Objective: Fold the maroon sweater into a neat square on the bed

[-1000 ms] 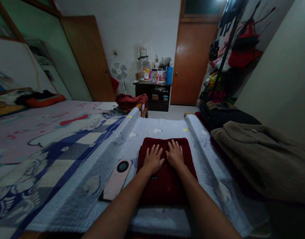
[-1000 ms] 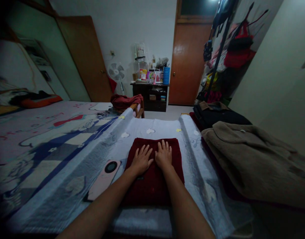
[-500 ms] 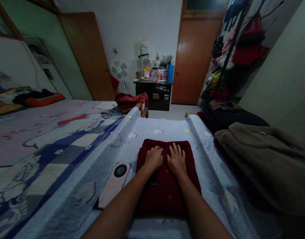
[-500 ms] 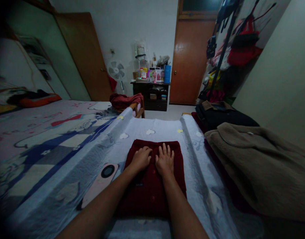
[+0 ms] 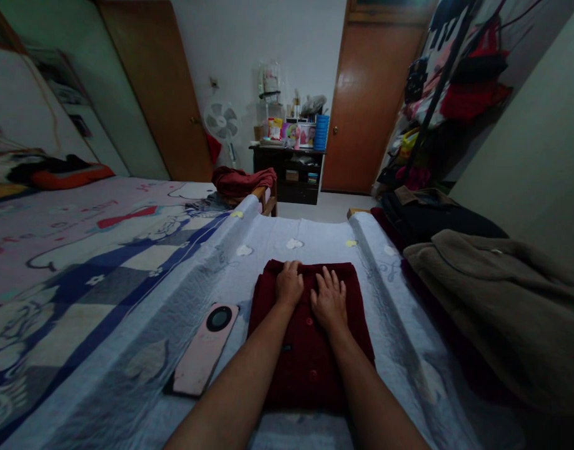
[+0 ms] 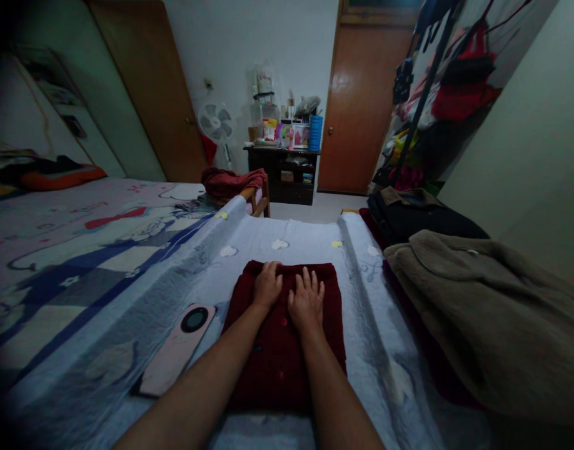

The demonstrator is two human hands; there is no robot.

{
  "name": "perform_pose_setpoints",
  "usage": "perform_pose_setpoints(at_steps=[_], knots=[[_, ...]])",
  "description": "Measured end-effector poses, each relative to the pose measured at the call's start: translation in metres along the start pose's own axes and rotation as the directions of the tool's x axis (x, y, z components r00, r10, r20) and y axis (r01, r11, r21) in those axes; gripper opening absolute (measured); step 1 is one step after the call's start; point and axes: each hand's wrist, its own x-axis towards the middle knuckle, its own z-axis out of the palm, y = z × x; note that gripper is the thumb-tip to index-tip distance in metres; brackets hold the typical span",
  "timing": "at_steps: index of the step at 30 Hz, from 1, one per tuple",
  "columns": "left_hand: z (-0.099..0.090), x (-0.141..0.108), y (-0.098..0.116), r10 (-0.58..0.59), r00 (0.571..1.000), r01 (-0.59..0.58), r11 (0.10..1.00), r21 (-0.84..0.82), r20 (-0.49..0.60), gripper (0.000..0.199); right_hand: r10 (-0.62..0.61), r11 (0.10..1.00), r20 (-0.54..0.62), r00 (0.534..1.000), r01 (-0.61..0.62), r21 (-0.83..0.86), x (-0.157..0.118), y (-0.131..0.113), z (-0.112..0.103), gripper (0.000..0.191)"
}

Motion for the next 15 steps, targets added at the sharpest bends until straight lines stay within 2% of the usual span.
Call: perform_pose_setpoints(at_steps=[3, 6, 11, 15], knots=[[-0.001, 0.0, 0.0, -0.004, 1.0, 0.003, 0.998, -0.059, -0.018, 0.033, 0.009, 0.999, -0.014, 1.0, -0.009, 0.043, 0.0, 0.001, 0.0, 0.047], [-0.003, 0.003, -0.002, -0.033, 0.999, 0.026, 0.986, -0.165, -0.037, 0.022, 0.005, 0.995, -0.036, 0.999, -0.001, 0.102, 0.0, 0.003, -0.002, 0.046], [-0.009, 0.009, -0.013, -0.179, 0.977, 0.104, 0.878, -0.467, -0.12, 0.015, -0.089, 0.97, -0.111, 0.99, 0.112, 0.215, 0.0, 0.006, -0.006, 0.043], [-0.013, 0.011, -0.021, -0.249, 0.957, 0.134, 0.829, -0.543, -0.145, 0.017, -0.125, 0.961, -0.106, 0.987, 0.147, 0.236, 0.001, 0.006, -0.007, 0.038]])
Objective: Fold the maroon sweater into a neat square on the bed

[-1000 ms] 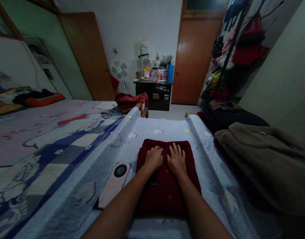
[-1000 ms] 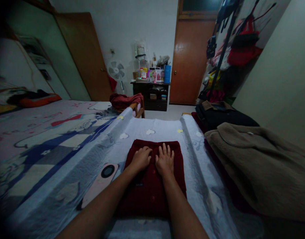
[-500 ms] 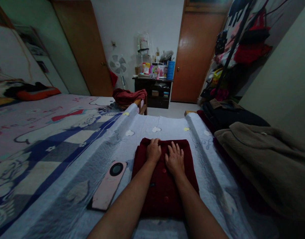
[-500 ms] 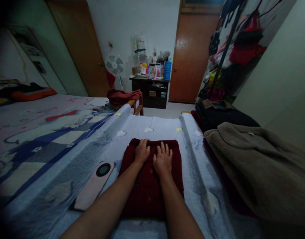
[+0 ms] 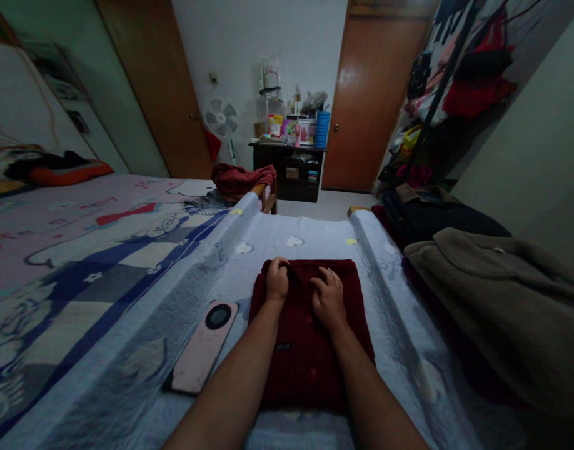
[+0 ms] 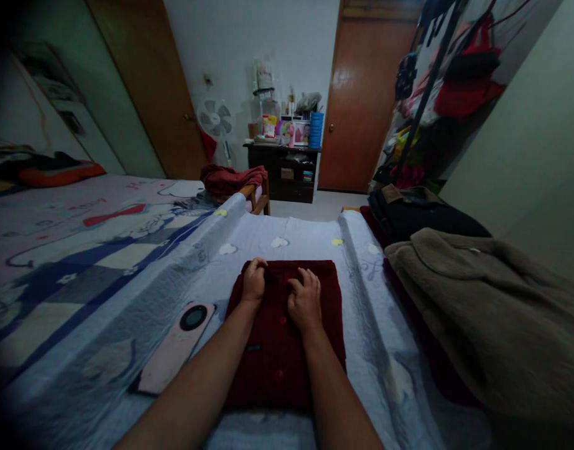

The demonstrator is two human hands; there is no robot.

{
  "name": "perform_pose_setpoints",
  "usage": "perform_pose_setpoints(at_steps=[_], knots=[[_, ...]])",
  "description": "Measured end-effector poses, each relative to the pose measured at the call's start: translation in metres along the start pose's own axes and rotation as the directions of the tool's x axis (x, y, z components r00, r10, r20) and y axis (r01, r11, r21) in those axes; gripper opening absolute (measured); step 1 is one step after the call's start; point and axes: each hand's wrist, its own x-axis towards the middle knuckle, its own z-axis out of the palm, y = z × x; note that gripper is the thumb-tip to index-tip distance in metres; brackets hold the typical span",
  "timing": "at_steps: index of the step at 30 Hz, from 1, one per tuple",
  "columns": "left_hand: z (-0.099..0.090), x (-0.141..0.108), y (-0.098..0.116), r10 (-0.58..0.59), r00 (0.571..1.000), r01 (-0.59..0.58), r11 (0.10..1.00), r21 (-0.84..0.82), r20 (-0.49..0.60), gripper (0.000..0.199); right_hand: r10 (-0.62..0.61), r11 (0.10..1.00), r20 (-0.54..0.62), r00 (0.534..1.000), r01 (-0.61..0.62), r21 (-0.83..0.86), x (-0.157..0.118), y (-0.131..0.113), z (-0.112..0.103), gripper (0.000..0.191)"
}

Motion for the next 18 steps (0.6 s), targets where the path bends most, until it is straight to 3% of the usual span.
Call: perform_pose_setpoints(at_steps=[7, 14, 18], knots=[[-0.004, -0.003, 0.004, -0.008, 0.999, 0.005, 0.998, -0.062, -0.05, 0.017, 0.024, 0.997, 0.099, 0.995, -0.017, -0.071, 0.0, -0.006, -0.001, 0.032], [0.006, -0.009, 0.007, 0.172, 0.983, -0.169, 0.984, -0.048, 0.065, 0.016, 0.024, 0.993, 0.141, 0.99, -0.007, -0.12, 0.0, -0.005, 0.0, 0.03], [0.014, -0.011, 0.005, 0.204, 0.956, -0.177, 0.974, -0.141, 0.208, 0.031, 0.032, 0.997, 0.115, 0.993, -0.022, -0.08, 0.001, -0.002, 0.002, 0.03]])
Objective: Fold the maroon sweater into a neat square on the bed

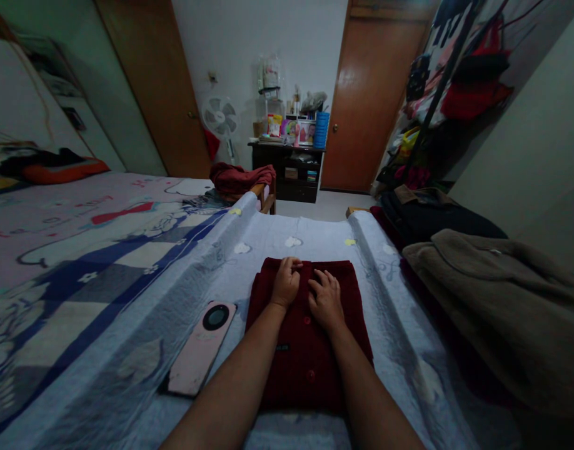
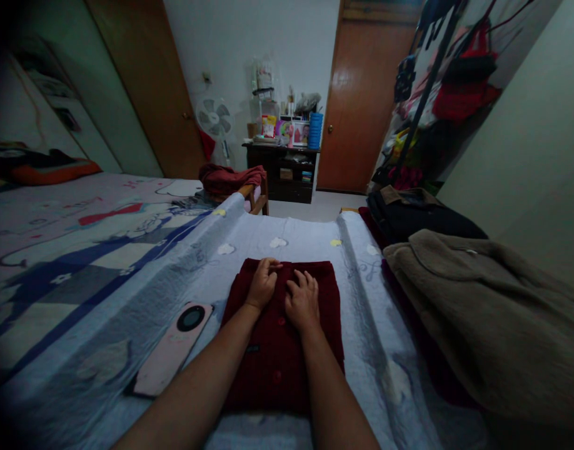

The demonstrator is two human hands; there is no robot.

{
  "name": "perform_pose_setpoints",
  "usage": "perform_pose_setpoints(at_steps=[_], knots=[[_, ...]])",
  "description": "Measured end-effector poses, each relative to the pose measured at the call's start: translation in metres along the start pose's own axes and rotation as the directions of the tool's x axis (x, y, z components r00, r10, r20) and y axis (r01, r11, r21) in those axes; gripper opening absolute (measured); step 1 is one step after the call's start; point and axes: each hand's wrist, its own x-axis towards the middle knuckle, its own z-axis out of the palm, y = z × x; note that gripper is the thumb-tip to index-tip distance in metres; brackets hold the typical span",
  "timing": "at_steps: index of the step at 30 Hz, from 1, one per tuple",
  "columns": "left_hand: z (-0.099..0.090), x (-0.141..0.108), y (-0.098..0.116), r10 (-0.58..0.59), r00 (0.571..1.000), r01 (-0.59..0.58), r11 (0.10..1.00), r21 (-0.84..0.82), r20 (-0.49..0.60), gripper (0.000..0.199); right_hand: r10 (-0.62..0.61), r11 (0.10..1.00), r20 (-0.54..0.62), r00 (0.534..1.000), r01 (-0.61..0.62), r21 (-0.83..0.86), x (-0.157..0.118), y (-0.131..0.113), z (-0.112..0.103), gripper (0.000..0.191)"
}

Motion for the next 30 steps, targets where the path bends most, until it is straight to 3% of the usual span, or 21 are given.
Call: perform_pose_setpoints(at_steps=[5, 10, 13, 18, 24, 27, 30], knots=[[0.002, -0.001, 0.003, 0.005, 0.997, -0.016, 0.989, 0.149, 0.075, 0.039, 0.017, 0.997, -0.052, 0.998, -0.013, 0.072, 0.003, 0.005, 0.003, 0.034], [0.004, -0.003, 0.004, 0.105, 0.957, -0.2, 0.915, 0.35, 0.272, 0.034, 0.072, 0.988, -0.128, 0.989, -0.054, 0.142, 0.005, 0.009, 0.005, 0.039], [0.008, -0.004, 0.002, 0.112, 0.933, -0.266, 0.853, 0.448, 0.341, 0.027, 0.126, 0.989, -0.122, 0.984, -0.115, 0.092, 0.004, 0.007, 0.006, 0.044], [0.011, -0.008, 0.001, 0.083, 0.929, -0.294, 0.758, 0.582, 0.36, 0.028, 0.156, 0.987, -0.059, 0.986, -0.158, -0.032, 0.002, 0.001, 0.007, 0.052], [0.012, -0.014, 0.009, 0.07, 0.924, -0.324, 0.665, 0.673, 0.375, 0.029, 0.191, 0.975, -0.061, 0.98, -0.197, -0.099, 0.003, -0.002, 0.007, 0.056], [0.012, -0.016, 0.015, -0.006, 0.927, -0.289, 0.624, 0.726, 0.374, 0.031, 0.202, 0.97, -0.071, 0.977, -0.209, -0.121, 0.003, -0.003, 0.006, 0.055], [0.012, -0.02, 0.019, -0.124, 0.904, -0.254, 0.612, 0.749, 0.409, 0.04, 0.216, 0.963, -0.078, 0.973, -0.226, -0.148, 0.002, -0.005, 0.003, 0.053]])
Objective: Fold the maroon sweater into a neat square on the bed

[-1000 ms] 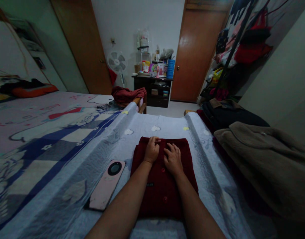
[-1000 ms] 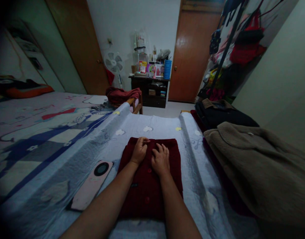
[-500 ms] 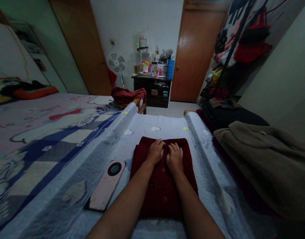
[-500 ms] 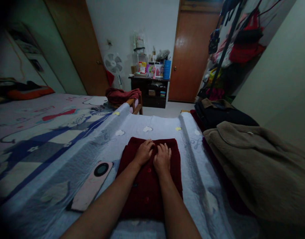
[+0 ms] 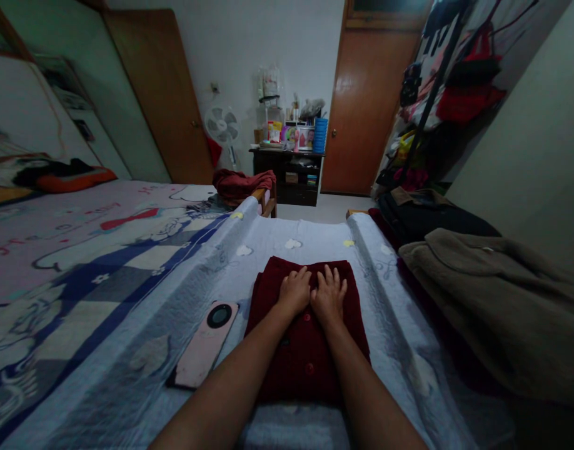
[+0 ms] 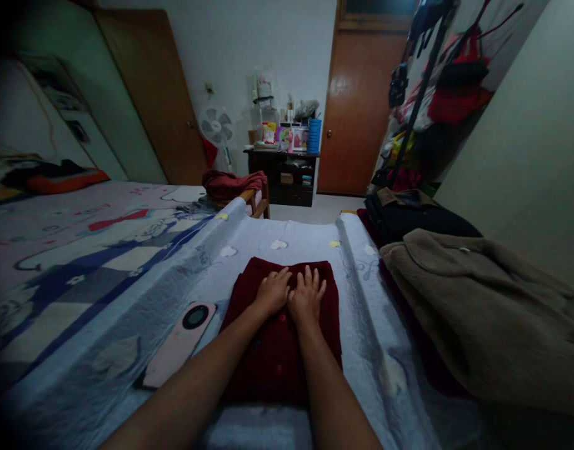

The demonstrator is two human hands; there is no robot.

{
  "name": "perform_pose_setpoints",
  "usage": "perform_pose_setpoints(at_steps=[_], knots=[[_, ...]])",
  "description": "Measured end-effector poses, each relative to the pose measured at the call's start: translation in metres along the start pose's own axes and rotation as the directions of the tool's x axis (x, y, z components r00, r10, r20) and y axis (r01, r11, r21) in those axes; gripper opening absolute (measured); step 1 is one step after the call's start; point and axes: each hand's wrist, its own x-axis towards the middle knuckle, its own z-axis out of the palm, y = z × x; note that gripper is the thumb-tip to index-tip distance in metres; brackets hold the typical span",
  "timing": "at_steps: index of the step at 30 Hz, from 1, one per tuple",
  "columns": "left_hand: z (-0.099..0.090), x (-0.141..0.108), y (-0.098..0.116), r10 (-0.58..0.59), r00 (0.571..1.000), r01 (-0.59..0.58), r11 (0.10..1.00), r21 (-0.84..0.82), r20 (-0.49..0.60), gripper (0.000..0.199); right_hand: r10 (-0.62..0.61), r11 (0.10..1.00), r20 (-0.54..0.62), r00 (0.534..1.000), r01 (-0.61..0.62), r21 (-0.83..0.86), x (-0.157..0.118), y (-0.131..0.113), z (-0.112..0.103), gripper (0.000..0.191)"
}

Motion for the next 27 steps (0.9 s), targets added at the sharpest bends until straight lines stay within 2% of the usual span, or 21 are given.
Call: perform_pose_setpoints(at_steps=[2, 4, 11, 14, 20, 25, 27], knots=[[0.001, -0.004, 0.001, -0.009, 0.997, 0.009, 1.0, 0.0, 0.073, 0.047, 0.019, 0.999, 0.002, 1.0, -0.019, -0.026, -0.001, 0.0, -0.002, 0.052], [0.004, -0.008, 0.003, -0.023, 0.995, 0.022, 1.0, 0.015, 0.099, 0.053, 0.048, 0.997, 0.002, 0.999, -0.048, -0.059, -0.001, 0.0, -0.004, 0.053], [0.016, -0.022, 0.007, -0.004, 1.0, 0.002, 0.995, 0.104, 0.026, 0.054, 0.109, 0.989, 0.016, 0.994, -0.107, -0.102, 0.001, 0.005, -0.005, 0.054], [0.017, -0.023, 0.006, 0.005, 1.0, -0.008, 0.994, 0.108, 0.022, 0.054, 0.139, 0.986, 0.066, 0.988, -0.132, -0.098, 0.006, 0.009, -0.006, 0.055], [0.017, -0.022, 0.005, 0.012, 1.0, -0.013, 0.995, 0.099, 0.015, 0.056, 0.173, 0.979, 0.14, 0.975, -0.154, -0.134, 0.021, 0.027, -0.009, 0.067], [0.016, -0.023, 0.006, 0.013, 1.0, -0.015, 0.997, 0.079, 0.017, 0.056, 0.221, 0.974, 0.281, 0.934, -0.199, -0.106, 0.031, 0.046, -0.014, 0.073], [0.015, -0.023, 0.007, 0.008, 1.0, -0.01, 0.997, 0.077, 0.017, 0.055, 0.237, 0.971, 0.304, 0.923, -0.217, -0.099, 0.032, 0.049, -0.016, 0.075]])
